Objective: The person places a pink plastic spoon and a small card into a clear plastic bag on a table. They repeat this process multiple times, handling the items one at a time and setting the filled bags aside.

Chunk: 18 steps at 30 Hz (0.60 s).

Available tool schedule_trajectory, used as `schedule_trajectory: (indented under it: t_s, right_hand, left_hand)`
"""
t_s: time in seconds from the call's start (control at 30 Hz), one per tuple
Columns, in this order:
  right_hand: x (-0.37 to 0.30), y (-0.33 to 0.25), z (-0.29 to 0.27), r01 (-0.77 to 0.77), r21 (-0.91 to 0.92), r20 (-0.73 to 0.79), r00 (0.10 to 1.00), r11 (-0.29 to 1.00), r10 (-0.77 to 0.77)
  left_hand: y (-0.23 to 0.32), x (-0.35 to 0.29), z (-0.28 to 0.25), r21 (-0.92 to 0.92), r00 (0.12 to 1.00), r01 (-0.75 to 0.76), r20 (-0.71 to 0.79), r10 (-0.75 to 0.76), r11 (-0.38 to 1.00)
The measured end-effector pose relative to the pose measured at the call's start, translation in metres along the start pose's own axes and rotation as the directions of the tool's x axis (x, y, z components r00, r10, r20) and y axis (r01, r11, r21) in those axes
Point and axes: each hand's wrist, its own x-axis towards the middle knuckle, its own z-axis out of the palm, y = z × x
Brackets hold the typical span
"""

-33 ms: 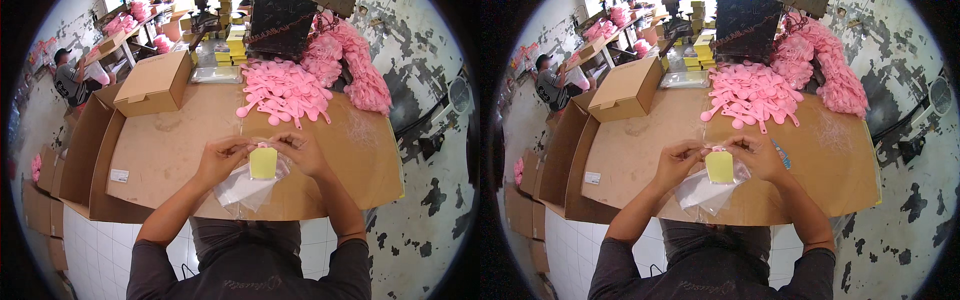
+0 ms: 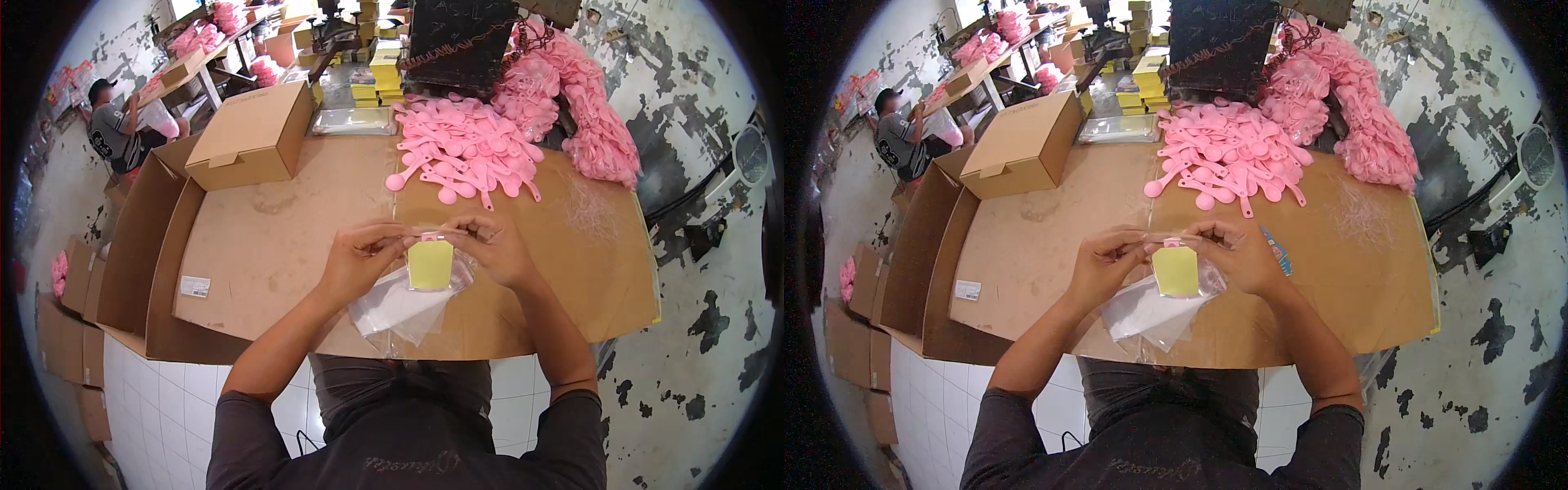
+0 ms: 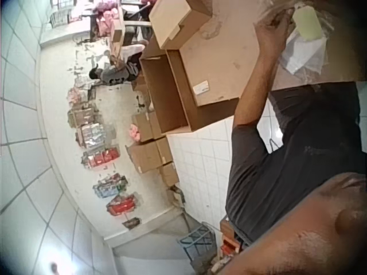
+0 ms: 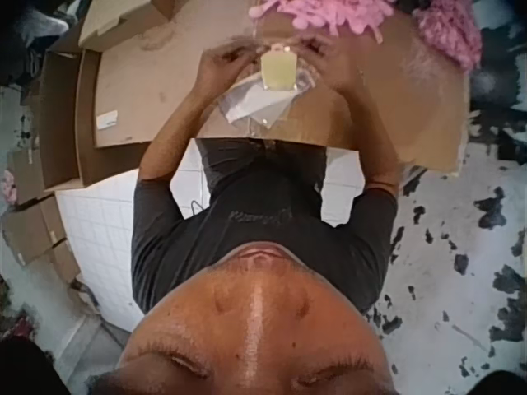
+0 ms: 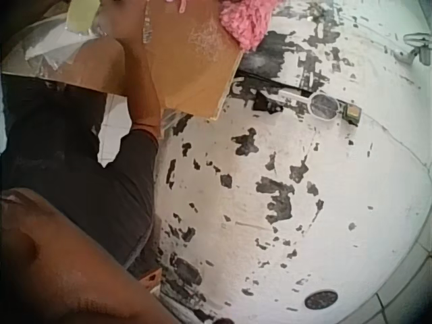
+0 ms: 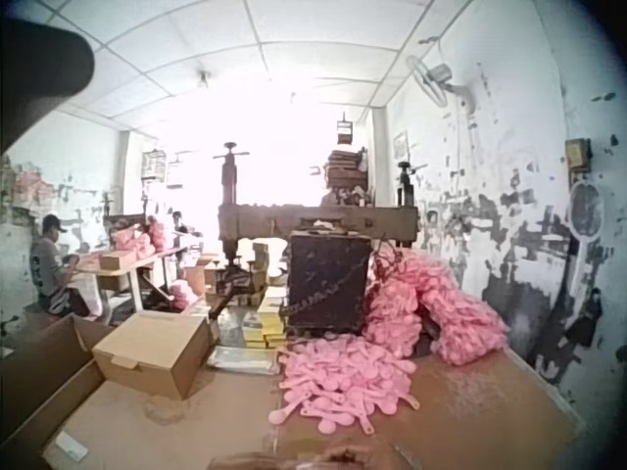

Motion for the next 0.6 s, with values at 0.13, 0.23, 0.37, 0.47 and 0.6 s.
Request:
schedule_trajectory:
  t_s: [0.13, 0.23, 0.37, 0.47, 0.6]
  right_hand:
    - [0.000, 0.013, -0.007, 0.189, -0.083, 0.051, 0.981, 0.978, -0.185]
    - [0.000, 0.012, -0.009, 0.120, -0.060, 0.052, 0.992, 0.991, -0.117]
    - [-0.001, 0.009, -0.012, 0.129, -0.122, 0.055, 0.991, 0.984, -0.123]
    - [-0.002, 0.010, -0.012, 0.185, -0.138, 0.062, 0.982, 0.973, -0.178]
    - [0.000, 0.021, -0.011, 0.068, -0.051, 0.068, 0.996, 0.996, -0.064]
  left_hand:
    - [0.006, 0.001, -0.003, 0.139, 0.993, -0.119, 0.042, 0.114, 0.983]
    - [0.005, 0.000, -0.003, 0.147, 0.989, -0.139, 0.081, 0.128, 0.979]
    - [0.004, -0.001, -0.004, 0.038, 0.997, -0.041, 0.071, 0.038, 0.998]
    - [0.001, 0.001, -0.007, -0.003, 0.998, -0.009, 0.064, 0.009, 1.000]
    - [0.001, 0.000, -0.001, -0.037, 0.998, 0.041, 0.041, -0.039, 0.998]
